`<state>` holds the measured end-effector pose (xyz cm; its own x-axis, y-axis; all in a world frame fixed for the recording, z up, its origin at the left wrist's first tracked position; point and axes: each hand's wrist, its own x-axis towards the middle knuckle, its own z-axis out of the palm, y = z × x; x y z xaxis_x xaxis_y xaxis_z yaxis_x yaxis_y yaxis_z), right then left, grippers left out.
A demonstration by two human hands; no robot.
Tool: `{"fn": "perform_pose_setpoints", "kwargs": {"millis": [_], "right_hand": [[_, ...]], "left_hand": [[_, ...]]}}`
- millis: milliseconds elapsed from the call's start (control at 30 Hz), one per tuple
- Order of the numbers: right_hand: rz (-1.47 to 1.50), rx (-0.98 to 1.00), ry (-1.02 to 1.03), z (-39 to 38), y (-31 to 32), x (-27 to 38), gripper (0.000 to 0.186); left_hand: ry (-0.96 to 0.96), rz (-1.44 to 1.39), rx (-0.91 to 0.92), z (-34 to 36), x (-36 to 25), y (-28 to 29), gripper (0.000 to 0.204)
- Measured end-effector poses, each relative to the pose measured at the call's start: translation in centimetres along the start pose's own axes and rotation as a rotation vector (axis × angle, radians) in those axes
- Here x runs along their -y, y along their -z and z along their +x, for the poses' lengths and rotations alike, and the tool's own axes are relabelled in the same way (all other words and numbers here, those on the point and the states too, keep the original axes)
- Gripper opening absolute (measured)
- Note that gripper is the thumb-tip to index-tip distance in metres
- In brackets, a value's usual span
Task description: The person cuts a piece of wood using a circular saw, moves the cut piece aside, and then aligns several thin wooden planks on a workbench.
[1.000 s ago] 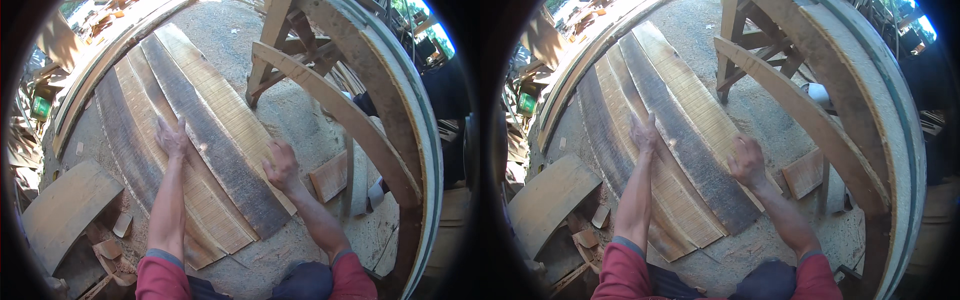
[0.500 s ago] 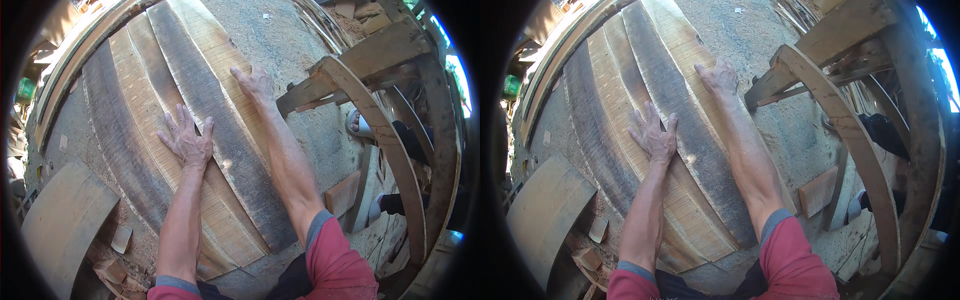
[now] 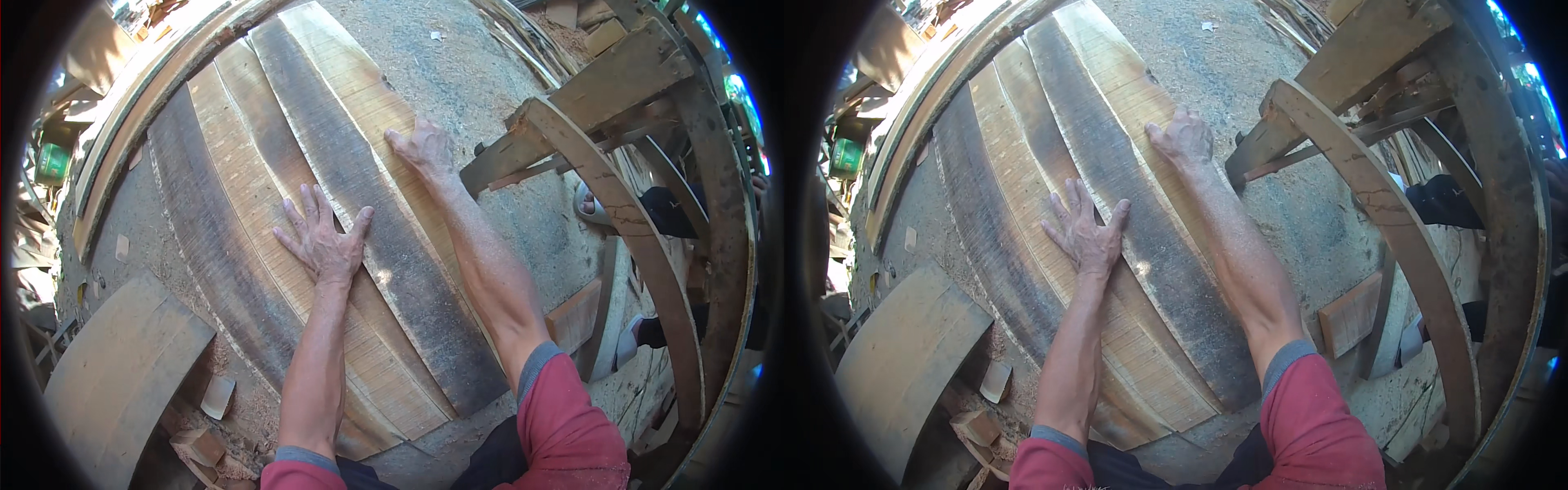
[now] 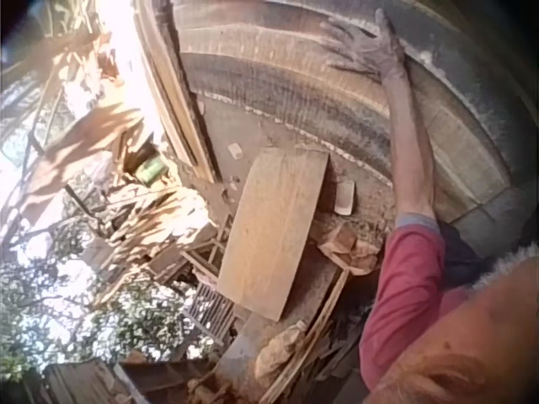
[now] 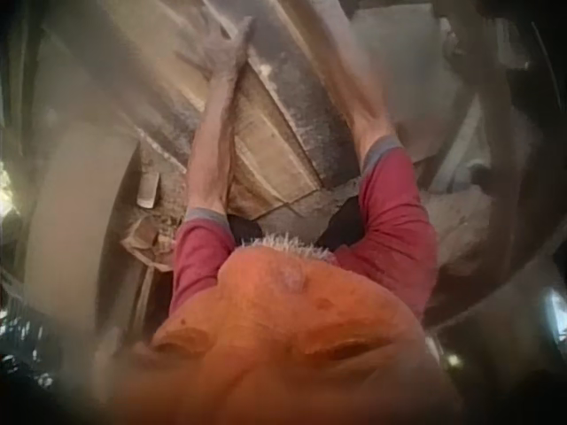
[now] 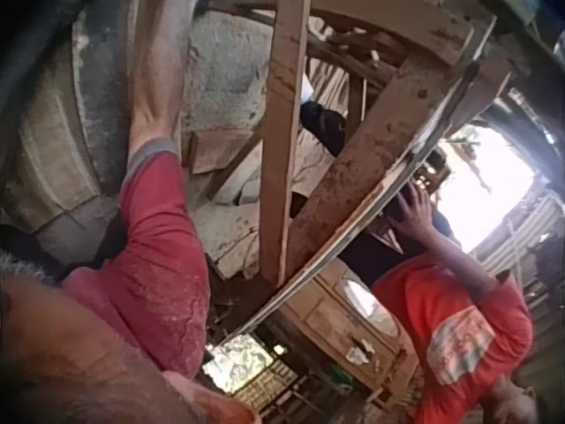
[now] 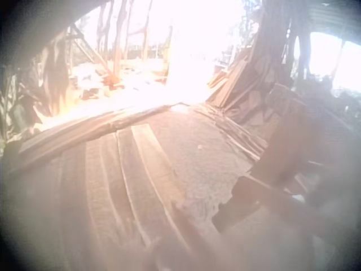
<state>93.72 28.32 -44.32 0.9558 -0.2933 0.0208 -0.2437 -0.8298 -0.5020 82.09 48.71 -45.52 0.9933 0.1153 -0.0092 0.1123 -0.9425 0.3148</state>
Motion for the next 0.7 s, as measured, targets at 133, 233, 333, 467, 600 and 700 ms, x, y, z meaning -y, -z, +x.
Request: {"fn": "perform_pose_setpoints", "kwargs": {"millis": [133,233,333,467,600,700], "right_hand": [[-0.040,-0.071,0.011,-0.6,-0.8,1.5,0.086],[-0.033,-0.052,-0.007,-0.5,-0.1,0.1,0.084],[0.063,0.157,0.043,-0.5,0.6,-1.5,0.093],[-0.141,0.199,0.261,-6.3,2.2,-4.1,0.085],[0.032,-0.010,0.462,-18.5,7.0,-7.2,0.060],[0.080,-0.093,0.408,-28.3,8.2,-11.5,0.064]], "left_hand": [[-0.003,-0.001,-0.043,0.0,0.6,-0.1,0.105],[0.012,-0.043,-0.025,-0.3,-0.3,-0.7,0.104],[-0.014,-0.008,-0.105,-0.4,0.2,-1.7,0.100],[-0.046,0.025,-0.181,-0.3,1.3,-3.7,0.096],[-0.078,-0.060,-0.239,0.4,2.4,-2.4,0.095],[-0.147,-0.203,-0.331,2.5,3.8,0.7,0.091]]}}
